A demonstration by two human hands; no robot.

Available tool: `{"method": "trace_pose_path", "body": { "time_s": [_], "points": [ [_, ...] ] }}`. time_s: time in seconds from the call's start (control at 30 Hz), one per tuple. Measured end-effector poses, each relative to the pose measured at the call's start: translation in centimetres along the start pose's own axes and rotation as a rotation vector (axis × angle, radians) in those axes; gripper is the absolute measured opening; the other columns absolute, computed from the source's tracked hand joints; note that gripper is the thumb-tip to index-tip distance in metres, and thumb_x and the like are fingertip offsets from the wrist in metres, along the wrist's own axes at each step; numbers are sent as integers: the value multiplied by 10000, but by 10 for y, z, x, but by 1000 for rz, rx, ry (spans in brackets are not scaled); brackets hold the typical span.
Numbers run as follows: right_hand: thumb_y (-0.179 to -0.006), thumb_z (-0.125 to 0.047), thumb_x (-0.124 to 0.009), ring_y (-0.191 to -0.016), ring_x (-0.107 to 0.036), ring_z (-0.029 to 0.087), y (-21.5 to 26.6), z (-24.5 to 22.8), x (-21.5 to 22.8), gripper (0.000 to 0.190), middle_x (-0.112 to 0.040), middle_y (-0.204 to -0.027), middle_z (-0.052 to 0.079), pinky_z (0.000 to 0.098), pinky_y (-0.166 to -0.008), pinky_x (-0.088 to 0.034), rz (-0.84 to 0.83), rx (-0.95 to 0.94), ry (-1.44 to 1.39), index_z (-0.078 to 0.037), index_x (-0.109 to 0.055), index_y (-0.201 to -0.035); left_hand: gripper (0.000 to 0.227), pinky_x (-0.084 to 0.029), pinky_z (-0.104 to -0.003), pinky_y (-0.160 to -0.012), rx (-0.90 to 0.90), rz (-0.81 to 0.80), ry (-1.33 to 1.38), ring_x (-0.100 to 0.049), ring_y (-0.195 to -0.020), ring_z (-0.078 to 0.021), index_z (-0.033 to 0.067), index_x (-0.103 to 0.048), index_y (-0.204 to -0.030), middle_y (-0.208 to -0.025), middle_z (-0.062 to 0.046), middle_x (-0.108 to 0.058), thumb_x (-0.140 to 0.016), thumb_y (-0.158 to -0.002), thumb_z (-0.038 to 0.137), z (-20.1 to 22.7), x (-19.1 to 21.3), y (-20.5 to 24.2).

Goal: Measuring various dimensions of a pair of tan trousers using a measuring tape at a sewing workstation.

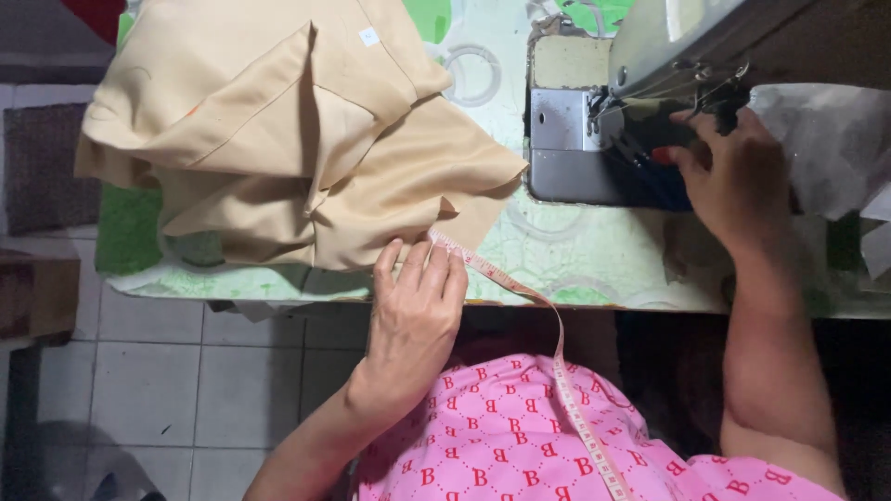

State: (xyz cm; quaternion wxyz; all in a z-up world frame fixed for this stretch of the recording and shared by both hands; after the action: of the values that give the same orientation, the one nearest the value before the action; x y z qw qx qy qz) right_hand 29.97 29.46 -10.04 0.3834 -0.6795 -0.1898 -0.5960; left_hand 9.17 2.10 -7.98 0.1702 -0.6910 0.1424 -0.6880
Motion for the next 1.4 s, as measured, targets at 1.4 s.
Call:
{"method": "trace_pose_path", "body": {
  "time_s": [1.4],
  "points": [
    [-1030,-75,-472,-914,-623,270,-45,-255,-12,160,-625,-891,57,368,-709,-550,-100,861,-607,-119,-600,-943,103,-345,-622,-1013,72,122,200,-596,-1047,-425,31,-747,-869,-942,-170,-663,-686,-790,53,-5,-20,19]
  ]
}}
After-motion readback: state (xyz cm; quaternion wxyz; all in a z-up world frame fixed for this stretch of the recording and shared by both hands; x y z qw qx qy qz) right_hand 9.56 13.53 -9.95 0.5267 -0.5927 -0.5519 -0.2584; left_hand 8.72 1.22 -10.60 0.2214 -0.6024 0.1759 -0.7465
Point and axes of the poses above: each hand's wrist, its own y-axis away from the middle knuckle, its own x-axis out of the back of the hand, z = x × y, the point moved 7 cm from there along -y, towards the middle knuckle
